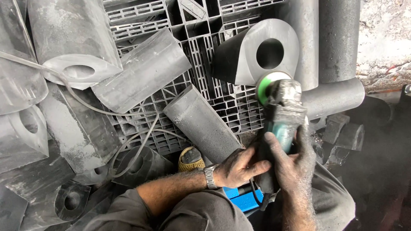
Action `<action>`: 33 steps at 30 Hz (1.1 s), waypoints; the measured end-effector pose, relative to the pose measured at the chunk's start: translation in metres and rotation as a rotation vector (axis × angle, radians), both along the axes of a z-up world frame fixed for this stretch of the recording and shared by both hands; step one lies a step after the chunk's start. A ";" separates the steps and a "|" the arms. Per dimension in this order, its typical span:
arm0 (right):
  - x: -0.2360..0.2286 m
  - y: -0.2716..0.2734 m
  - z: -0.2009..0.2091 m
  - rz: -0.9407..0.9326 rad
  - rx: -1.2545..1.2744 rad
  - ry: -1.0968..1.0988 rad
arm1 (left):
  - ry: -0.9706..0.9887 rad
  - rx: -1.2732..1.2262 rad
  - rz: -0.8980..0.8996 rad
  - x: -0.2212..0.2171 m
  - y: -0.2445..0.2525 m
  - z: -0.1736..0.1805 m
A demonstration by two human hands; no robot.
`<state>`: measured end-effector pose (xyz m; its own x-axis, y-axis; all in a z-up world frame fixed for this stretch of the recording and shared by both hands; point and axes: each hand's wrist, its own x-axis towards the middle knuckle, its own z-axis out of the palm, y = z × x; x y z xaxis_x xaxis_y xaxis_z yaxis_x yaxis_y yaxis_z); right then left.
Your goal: Smoothing and shaping large black rubber components using an electric angle grinder.
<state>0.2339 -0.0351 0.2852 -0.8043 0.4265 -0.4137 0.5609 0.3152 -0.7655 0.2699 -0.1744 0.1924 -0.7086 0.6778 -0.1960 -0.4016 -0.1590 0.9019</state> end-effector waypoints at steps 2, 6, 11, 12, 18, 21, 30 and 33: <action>-0.003 -0.005 0.002 0.034 0.021 -0.043 | -0.056 0.103 0.018 0.002 -0.002 -0.002; -0.002 -0.009 0.005 0.068 0.049 -0.060 | 0.010 0.045 0.028 0.003 -0.006 -0.001; -0.004 -0.011 0.006 0.034 0.019 -0.036 | 0.041 0.177 0.119 0.008 0.002 -0.005; -0.006 -0.012 0.004 0.033 0.019 -0.032 | 0.046 0.177 0.118 0.007 0.001 -0.005; -0.008 -0.016 0.007 0.050 0.061 -0.023 | -0.112 0.018 0.031 0.011 0.006 -0.014; -0.005 -0.014 0.003 -0.008 0.046 -0.044 | -0.097 0.153 0.077 0.006 0.006 -0.006; -0.007 -0.017 0.007 0.031 0.033 -0.056 | -0.101 0.162 0.051 0.009 0.008 -0.016; -0.007 -0.016 0.010 -0.025 0.032 -0.055 | -0.123 0.024 -0.119 0.029 0.019 -0.037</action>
